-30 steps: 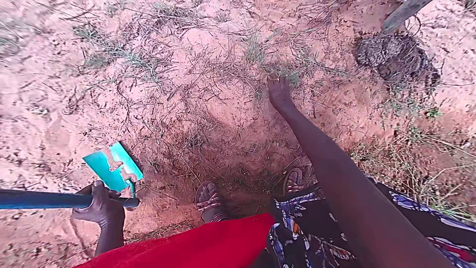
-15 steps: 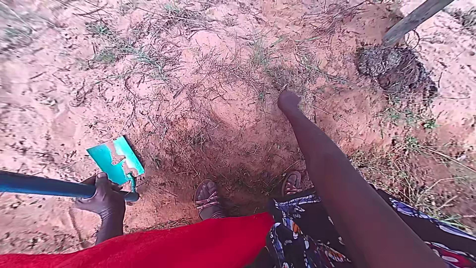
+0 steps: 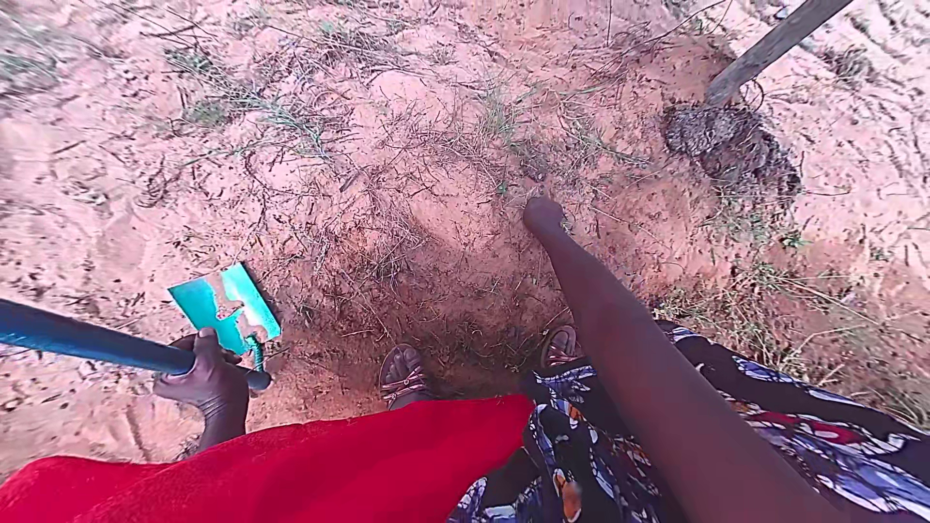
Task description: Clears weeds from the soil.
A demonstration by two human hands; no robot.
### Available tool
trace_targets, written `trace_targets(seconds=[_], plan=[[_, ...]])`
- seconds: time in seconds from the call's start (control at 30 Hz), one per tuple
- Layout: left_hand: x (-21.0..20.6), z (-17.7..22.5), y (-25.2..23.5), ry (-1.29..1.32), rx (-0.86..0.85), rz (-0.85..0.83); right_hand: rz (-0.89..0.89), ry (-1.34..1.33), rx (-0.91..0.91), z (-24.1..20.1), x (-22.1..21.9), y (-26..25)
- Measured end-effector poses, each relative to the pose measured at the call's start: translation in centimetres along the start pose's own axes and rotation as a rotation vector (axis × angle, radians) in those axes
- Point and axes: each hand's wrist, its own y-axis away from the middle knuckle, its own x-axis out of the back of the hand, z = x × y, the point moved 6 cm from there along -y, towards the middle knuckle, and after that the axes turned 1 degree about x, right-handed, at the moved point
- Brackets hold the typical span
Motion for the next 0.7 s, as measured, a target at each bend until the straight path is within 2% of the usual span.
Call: trace_targets(seconds=[0.23,0.4,0.57,0.7], plan=[[0.1,-0.2,0.0,0.033,0.021,0.001,-0.027,0.014,-0.03,0.1,-0.2,1.1],[-0.1,0.1,0.1,0.043,0.017,0.004,-0.03,0.022,0.047,0.7,-1.0,2.7],[-0.2,0.2,0.1,0.053,0.025,-0.018,0.007,-0.004,0.073,1.8,-4.3,7.6],[-0.2,0.7,0.3,0.019,0.041,-0.024,0.038,0.031,0.176,2.4,-7.2,11.3]])
